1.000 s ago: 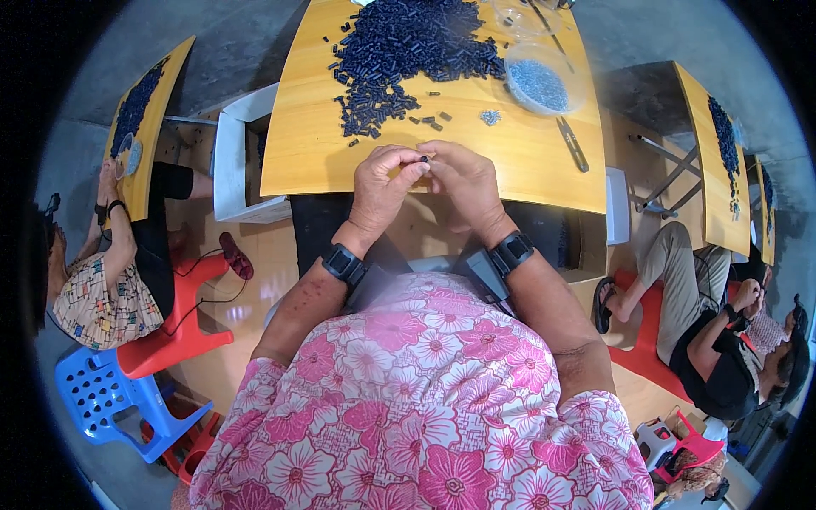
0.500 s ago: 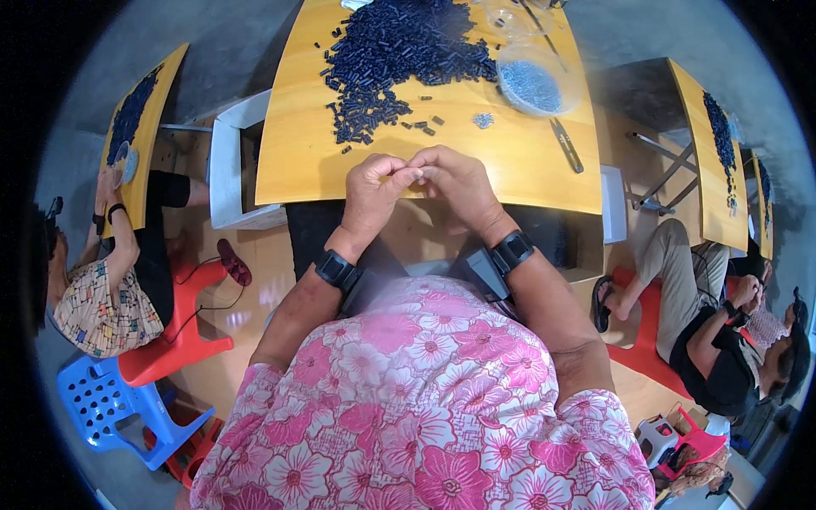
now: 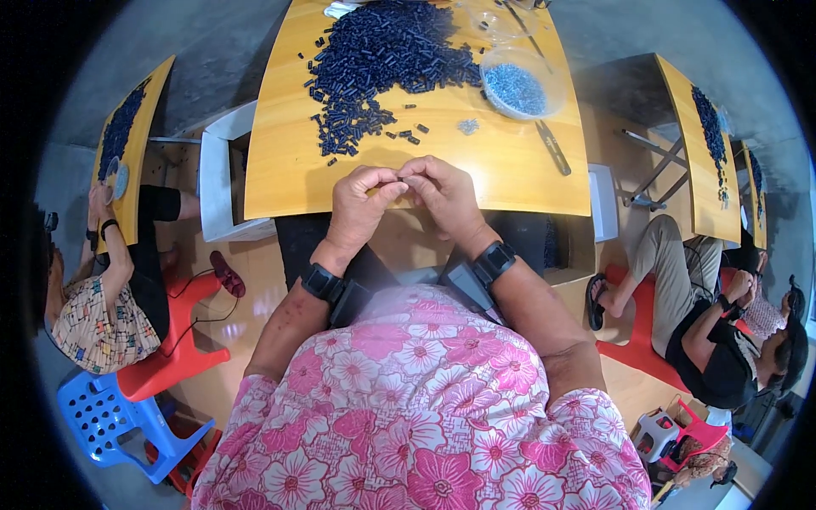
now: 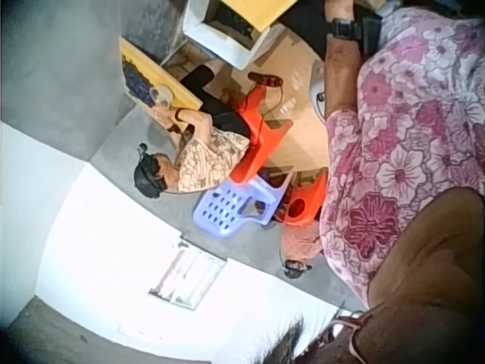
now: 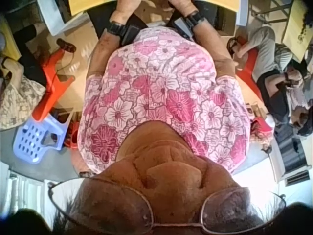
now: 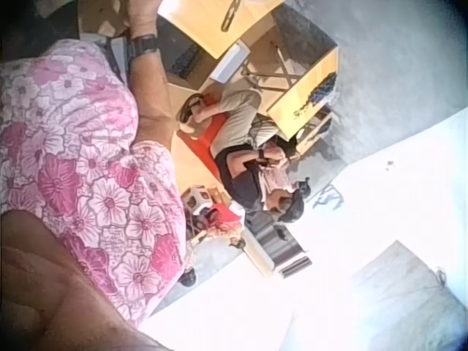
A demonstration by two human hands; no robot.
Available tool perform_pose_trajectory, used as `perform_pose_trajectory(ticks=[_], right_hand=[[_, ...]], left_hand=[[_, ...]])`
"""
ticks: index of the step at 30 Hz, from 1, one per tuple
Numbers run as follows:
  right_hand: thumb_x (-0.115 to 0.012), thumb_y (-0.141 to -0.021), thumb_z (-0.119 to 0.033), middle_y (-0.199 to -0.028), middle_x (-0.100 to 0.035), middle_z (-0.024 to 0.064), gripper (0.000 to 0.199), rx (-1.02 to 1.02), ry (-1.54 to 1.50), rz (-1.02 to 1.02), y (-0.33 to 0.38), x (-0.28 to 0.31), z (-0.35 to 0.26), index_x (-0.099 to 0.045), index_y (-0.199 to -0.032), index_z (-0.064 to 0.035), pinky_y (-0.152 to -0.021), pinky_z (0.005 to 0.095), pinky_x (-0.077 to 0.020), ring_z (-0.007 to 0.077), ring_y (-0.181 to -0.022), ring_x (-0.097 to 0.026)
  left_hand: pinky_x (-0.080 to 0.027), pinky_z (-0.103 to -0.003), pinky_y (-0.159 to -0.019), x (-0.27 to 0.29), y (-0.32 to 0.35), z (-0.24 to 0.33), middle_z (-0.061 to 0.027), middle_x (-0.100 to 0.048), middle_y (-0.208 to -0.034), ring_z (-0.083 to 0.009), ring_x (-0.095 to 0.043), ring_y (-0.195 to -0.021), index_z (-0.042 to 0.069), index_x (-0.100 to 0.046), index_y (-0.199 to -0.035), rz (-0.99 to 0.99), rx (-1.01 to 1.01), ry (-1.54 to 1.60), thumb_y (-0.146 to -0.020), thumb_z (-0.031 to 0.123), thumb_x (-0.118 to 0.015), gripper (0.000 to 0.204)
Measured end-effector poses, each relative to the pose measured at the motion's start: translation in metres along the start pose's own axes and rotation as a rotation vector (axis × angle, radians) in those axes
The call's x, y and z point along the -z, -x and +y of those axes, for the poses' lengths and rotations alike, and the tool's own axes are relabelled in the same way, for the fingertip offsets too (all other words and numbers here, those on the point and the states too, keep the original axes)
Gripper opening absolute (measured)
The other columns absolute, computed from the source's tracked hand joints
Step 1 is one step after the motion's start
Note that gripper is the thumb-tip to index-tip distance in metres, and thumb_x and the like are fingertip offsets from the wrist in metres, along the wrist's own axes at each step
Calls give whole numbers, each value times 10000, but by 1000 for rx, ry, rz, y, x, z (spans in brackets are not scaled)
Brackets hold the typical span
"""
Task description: Assembling small blue plastic components into black housings at a workstation.
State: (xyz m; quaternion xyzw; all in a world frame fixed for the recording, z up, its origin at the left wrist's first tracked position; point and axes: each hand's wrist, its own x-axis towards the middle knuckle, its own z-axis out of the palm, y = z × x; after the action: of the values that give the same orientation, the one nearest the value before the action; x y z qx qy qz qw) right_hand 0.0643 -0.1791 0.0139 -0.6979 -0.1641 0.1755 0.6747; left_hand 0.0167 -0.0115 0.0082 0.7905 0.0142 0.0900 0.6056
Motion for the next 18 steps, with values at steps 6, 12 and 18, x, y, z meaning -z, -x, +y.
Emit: perform_pose_trajectory(ticks=[6,12,18], right_hand=[[-642,-887,-30,-859,-668,35,65,231,370,271,-9,23,8,-695,-924,-29,-714,274,-519,117,-770,-612],[-677,-817,-15,-818,-630,69,98,171,459,552,-19,73,14,-683,-914,-14,-676,256,-493,135,-705,-599],[-655,-826,-13,-797,-610,89,110,183,697,502,-30,75,1,-685,-931,-24,-624,281,-479,161,-661,-590]], left_hand=[[-505,-285,-700,2,-4,-4,-86,-668,-824,-172,-631,-750,1,-680,-889,16,-124,-148,-800,64,-735,122],[-486,-322,-632,2,-9,3,-67,-645,-761,-217,-603,-698,50,-670,-825,-45,-173,-291,-771,95,-737,97],[-478,-336,-640,3,-9,3,-59,-644,-746,-220,-596,-713,61,-674,-811,-43,-201,-316,-760,105,-738,93]])
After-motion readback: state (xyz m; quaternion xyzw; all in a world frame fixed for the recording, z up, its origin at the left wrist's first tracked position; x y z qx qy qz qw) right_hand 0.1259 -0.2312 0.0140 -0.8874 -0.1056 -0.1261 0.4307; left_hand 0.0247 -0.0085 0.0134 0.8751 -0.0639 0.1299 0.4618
